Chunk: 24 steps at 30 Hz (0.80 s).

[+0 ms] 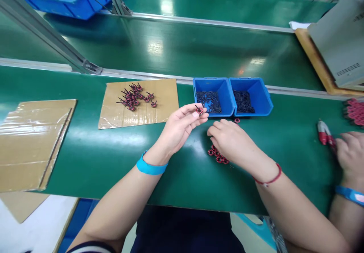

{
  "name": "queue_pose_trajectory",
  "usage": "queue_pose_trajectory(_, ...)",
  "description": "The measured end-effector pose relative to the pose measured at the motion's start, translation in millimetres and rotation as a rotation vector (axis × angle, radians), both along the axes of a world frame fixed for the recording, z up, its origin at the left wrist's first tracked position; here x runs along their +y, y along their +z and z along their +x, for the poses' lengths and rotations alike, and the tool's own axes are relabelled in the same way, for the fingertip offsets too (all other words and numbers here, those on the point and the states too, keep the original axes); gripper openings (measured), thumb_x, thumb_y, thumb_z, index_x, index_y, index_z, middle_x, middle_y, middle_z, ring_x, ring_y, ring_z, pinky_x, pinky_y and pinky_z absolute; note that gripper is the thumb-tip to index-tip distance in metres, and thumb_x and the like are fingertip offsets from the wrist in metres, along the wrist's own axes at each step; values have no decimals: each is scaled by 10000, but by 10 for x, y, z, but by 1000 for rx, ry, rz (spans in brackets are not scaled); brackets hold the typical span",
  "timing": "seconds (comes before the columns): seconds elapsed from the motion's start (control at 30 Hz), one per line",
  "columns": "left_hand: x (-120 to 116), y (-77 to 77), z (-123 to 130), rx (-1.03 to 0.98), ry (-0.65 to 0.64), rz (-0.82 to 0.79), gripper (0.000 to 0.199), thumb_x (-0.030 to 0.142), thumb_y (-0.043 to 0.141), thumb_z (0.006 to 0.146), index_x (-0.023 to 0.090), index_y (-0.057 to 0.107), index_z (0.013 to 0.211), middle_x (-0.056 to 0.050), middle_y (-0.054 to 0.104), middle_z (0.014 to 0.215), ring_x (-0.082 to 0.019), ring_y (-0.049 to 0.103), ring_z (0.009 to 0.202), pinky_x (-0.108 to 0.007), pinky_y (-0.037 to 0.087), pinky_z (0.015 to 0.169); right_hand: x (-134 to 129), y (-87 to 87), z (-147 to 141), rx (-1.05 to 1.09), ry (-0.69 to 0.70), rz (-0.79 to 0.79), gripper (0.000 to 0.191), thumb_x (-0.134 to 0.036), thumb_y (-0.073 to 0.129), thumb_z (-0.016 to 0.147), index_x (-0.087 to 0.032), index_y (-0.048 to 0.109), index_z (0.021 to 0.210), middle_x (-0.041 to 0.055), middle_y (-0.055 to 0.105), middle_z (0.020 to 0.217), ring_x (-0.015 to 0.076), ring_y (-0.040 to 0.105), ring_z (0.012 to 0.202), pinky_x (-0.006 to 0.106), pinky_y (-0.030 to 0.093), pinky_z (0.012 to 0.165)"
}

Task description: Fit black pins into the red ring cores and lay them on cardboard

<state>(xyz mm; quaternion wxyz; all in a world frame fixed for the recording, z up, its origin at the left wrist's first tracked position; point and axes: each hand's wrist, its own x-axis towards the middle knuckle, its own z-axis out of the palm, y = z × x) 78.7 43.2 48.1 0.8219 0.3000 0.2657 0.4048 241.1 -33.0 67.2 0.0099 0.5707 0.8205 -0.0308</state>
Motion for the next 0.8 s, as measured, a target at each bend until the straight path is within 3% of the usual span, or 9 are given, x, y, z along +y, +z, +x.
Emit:
queue_pose_trajectory(0.23, 52, 4, -33, 71, 102, 88, 168, 134, 759, 749, 159, 690, 899, -19, 722, 903, -131, 696, 826, -309, 544, 863, 138, 6, -153, -147, 136, -89, 200, -58, 529, 890, -115, 701, 804, 122, 683, 809, 265, 598, 796, 372, 363, 681)
queue_pose_trajectory(0.37, 58, 15, -37, 93, 118, 106, 187, 143, 766, 732, 164, 672, 892, -11, 702, 885, -115, 667, 767, -280, 534, 784, 260, -1, -157, -63, 205, -139, 195, -42, 525, 860, -112, 691, 786, 128, 694, 804, 244, 613, 786, 361, 394, 690)
queue_pose_trajectory(0.47, 48, 15, -26, 86, 118, 107, 199, 144, 770, 722, 162, 658, 886, -4, 687, 878, -108, 654, 763, -270, 528, 774, 278, 75, -58, 295, 116, -200, 173, -31, 537, 816, -160, 622, 737, 57, 667, 755, 180, 588, 706, 318, 426, 662)
queue_pose_trajectory(0.53, 29, 6, -11, 94, 108, 117, 212, 149, 777, 712, 160, 645, 878, 2, 672, 868, -107, 642, 765, -267, 527, 770, 228, 126, 24, 646, -44, -199, 154, -48, 566, 810, -184, 591, 744, 11, 646, 745, 144, 584, 680, 283, 454, 643)
queue_pose_trajectory(0.63, -27, -16, 18, 138, 97, 178, 228, 157, 780, 707, 167, 622, 871, 9, 648, 844, -104, 610, 761, -258, 515, 754, 99, 138, 95, 1135, -299, -94, 96, -136, 656, 834, -205, 644, 900, -7, 665, 809, 129, 631, 735, 261, 518, 672)
queue_pose_trajectory(0.7, -81, -23, 38, 186, 89, 245, 232, 149, 773, 715, 175, 612, 879, 8, 641, 843, -105, 597, 780, -252, 502, 761, 20, 110, 91, 1338, -440, -29, 175, -168, 697, 834, -218, 680, 1000, -8, 687, 828, 121, 658, 741, 252, 547, 673)
queue_pose_trajectory(0.8, -157, -19, 60, 256, 55, 334, 230, 135, 754, 736, 185, 600, 899, 9, 624, 826, -105, 576, 778, -242, 482, 742, -41, 72, 45, 1501, -554, 64, 121, -154, 714, 837, -225, 713, 936, -9, 728, 842, 106, 694, 726, 232, 574, 672)
